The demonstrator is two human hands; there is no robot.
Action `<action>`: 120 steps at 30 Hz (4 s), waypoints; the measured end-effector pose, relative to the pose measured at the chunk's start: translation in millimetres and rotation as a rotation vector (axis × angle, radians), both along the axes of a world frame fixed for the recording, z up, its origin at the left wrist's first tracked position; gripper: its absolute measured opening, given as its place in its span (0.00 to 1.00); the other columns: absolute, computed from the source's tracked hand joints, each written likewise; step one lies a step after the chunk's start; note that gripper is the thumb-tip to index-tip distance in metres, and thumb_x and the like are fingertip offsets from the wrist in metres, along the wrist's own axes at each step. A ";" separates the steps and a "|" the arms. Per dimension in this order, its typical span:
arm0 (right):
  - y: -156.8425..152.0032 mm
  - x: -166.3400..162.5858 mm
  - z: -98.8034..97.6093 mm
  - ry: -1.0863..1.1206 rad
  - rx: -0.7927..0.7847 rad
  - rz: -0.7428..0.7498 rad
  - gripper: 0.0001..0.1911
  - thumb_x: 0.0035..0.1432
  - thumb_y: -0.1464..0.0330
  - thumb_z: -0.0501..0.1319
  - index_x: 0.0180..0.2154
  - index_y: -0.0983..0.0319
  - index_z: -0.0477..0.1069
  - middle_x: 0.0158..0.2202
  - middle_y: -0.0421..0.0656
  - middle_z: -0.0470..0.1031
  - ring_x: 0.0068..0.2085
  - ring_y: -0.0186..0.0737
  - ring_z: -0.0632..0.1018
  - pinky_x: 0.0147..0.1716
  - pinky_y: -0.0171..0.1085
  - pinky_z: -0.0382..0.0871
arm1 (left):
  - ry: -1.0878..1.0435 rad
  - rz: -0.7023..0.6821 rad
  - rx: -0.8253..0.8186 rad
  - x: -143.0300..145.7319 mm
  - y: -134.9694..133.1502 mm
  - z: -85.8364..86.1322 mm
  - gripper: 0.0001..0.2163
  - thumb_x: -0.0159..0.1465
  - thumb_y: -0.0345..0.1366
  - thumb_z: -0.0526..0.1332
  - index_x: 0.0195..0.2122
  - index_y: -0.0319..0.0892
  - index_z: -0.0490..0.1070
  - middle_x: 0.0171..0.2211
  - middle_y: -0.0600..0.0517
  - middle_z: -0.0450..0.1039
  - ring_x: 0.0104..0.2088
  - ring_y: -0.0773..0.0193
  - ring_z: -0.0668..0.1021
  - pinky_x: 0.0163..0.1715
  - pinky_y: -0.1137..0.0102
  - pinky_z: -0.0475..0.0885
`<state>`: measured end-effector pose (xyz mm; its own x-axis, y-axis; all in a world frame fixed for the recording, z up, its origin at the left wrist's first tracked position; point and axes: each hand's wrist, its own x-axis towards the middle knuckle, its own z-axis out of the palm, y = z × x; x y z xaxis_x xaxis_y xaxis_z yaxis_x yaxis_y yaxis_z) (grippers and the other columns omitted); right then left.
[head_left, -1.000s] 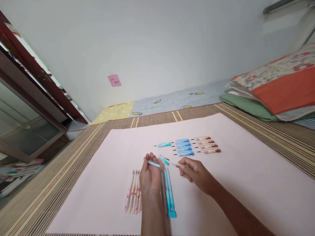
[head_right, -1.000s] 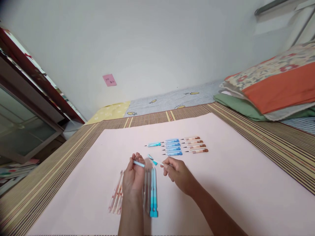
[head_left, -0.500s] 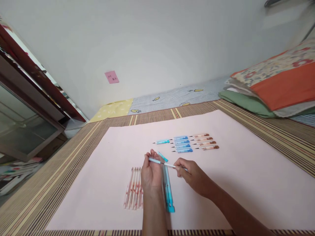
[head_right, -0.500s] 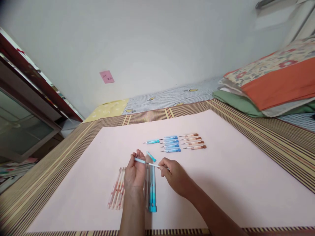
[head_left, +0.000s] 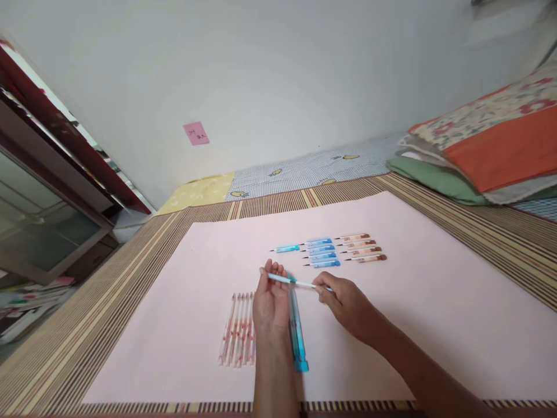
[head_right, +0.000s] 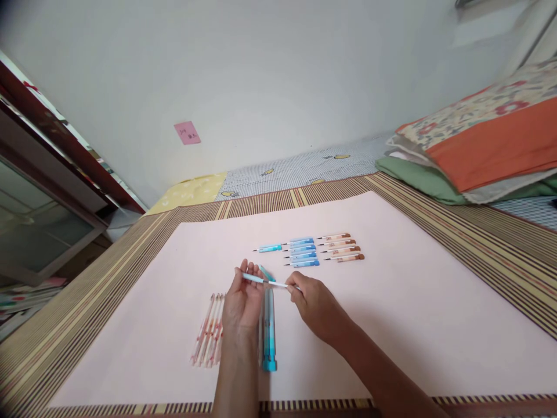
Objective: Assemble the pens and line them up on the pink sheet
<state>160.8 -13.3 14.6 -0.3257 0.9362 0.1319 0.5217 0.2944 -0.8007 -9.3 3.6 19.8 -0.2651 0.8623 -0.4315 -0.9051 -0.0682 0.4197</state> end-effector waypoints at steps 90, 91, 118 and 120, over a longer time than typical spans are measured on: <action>16.0 40.0 20.3 0.853 -0.172 -0.266 0.12 0.46 0.64 0.70 0.34 0.60 0.73 0.21 0.36 0.66 0.26 0.34 0.66 0.26 0.35 0.58 | 0.397 -0.386 0.218 10.6 -9.2 -5.9 0.14 0.51 0.38 0.74 0.29 0.37 0.71 0.20 0.58 0.64 0.18 0.78 0.61 0.19 0.80 0.53; 15.5 40.0 21.2 0.851 -0.176 -0.267 0.12 0.46 0.65 0.70 0.34 0.60 0.73 0.22 0.36 0.66 0.26 0.34 0.66 0.26 0.35 0.58 | 0.405 -0.390 0.216 10.4 -9.4 -5.7 0.14 0.51 0.38 0.74 0.29 0.37 0.71 0.20 0.58 0.64 0.18 0.78 0.61 0.19 0.79 0.53; 8.2 24.9 23.4 0.772 -0.171 -0.099 0.11 0.48 0.62 0.72 0.33 0.60 0.77 0.31 0.43 0.79 0.33 0.40 0.79 0.36 0.40 0.74 | 0.647 -0.452 0.215 18.6 -12.6 -1.3 0.20 0.50 0.47 0.73 0.23 0.39 0.66 0.16 0.57 0.66 0.14 0.78 0.59 0.17 0.77 0.49; 6.8 18.4 21.1 0.840 -0.190 -0.112 0.12 0.48 0.62 0.72 0.33 0.60 0.78 0.30 0.43 0.80 0.33 0.41 0.80 0.37 0.41 0.75 | 0.626 -0.467 0.229 21.1 -13.3 -0.1 0.18 0.50 0.45 0.74 0.24 0.38 0.68 0.17 0.56 0.68 0.14 0.78 0.61 0.17 0.78 0.51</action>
